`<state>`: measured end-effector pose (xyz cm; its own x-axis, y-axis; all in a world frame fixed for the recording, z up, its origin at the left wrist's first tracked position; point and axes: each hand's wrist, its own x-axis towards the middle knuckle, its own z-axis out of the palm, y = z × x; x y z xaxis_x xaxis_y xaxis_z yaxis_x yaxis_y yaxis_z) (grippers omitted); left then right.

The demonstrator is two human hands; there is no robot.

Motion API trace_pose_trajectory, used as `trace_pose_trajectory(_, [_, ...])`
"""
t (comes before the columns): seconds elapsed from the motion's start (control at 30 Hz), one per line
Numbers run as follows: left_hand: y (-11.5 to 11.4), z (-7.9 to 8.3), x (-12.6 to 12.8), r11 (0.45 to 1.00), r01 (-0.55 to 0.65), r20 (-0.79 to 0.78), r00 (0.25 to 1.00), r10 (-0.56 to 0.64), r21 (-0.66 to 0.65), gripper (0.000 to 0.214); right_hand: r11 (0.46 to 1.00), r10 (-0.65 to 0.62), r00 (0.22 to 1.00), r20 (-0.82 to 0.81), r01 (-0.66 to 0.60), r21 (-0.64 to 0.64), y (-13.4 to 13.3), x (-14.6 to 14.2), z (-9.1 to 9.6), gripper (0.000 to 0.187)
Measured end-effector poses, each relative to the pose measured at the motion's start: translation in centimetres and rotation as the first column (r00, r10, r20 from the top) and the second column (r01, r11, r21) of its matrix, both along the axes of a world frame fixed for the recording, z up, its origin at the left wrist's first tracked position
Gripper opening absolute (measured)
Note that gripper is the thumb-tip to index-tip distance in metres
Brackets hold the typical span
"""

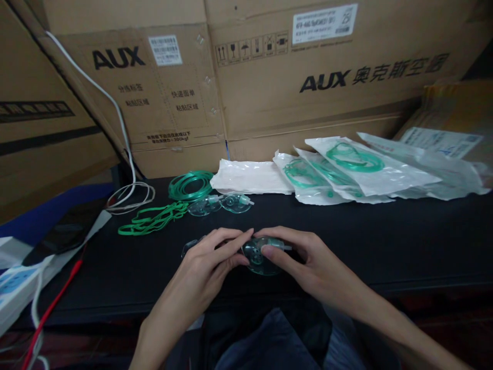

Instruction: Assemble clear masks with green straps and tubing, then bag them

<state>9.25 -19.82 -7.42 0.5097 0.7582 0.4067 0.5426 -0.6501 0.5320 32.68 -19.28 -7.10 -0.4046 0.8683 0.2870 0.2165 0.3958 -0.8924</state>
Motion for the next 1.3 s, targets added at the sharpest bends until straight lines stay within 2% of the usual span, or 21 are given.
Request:
trace_pose_trajectory(0.13, [-0.18,0.45,0.19,0.999,-0.014,0.048,0.999,0.016,-0.04,0.038,1.0,0.003,1.0,-0.005,-0.003,0.008,-0.04,0.03,-0.01,0.028])
trace_pose_trajectory(0.3, [-0.22,0.8,0.4,0.998,-0.056,0.075,0.995,0.058,-0.03,0.022,1.0,0.018,1.0,0.021,-0.018,0.009,-0.21,-0.09,0.39,0.027])
trace_pose_trajectory(0.5, [-0.11,0.85,0.59,0.996,-0.09,0.146,0.985,0.092,-0.02,0.013,1.0,0.015,0.999,0.037,-0.014,-0.01,-0.32,-0.07,0.47,0.027])
trace_pose_trajectory(0.8, [-0.22,0.72,0.41,0.992,-0.102,0.122,0.987,0.11,-0.07,0.013,0.999,0.047,0.998,0.036,-0.046,-0.027,-0.25,-0.1,0.71,0.026])
trace_pose_trajectory(1.3, [-0.3,0.81,0.46,0.991,-0.116,0.13,0.984,0.123,-0.062,0.015,0.998,0.058,0.997,0.058,-0.056,-0.033,-0.33,0.01,0.93,0.028])
